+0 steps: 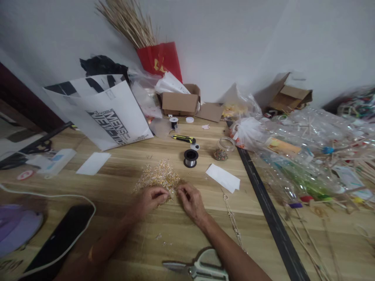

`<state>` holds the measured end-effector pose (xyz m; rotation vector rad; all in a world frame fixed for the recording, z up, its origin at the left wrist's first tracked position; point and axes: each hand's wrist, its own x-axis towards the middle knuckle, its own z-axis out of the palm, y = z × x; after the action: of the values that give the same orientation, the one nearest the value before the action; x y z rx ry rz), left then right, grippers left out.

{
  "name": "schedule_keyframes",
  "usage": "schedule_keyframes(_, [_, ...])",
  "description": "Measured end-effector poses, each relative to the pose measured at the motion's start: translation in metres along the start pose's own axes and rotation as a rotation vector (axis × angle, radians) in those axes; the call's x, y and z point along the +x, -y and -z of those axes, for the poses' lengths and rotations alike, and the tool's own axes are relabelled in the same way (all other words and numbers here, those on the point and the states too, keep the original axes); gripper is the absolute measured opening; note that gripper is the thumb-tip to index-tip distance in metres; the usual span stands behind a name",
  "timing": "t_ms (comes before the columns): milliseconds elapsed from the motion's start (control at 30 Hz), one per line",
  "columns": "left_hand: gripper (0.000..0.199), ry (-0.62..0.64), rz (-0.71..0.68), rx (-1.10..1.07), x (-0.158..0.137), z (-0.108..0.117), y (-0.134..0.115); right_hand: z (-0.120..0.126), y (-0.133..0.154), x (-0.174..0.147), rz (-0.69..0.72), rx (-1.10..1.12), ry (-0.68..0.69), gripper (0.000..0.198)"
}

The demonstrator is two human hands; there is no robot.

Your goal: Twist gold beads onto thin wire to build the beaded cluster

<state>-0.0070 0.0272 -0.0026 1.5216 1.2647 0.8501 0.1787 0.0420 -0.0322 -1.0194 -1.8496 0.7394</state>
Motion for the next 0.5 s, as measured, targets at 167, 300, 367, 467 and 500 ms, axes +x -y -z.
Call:
schedule_keyframes(167, [0.02,-0.014,0.017,-0.006,0.0,-0.002,0.0,0.0,-0.001,-0.001,0.009,-0.001,-0.008,0.016])
schedule_keyframes(300, [0.02,-0.019,0.031,-0.02,0.0,-0.004,0.003,-0.001,-0.002,-0.003,0.007,0.022,-0.05,0.015])
schedule_keyframes(367, [0.021,-0.02,0.042,-0.037,0.0,-0.004,0.006,-0.001,-0.001,-0.003,0.008,0.031,-0.063,0.017])
schedule_keyframes(467, [0.023,-0.032,0.054,-0.07,0.001,-0.005,0.013,-0.001,0.0,-0.003,0.017,0.029,-0.069,0.017])
schedule_keyframes(500, [0.023,-0.036,0.056,-0.082,0.001,-0.005,0.014,0.0,0.0,-0.003,0.025,0.023,-0.071,0.017])
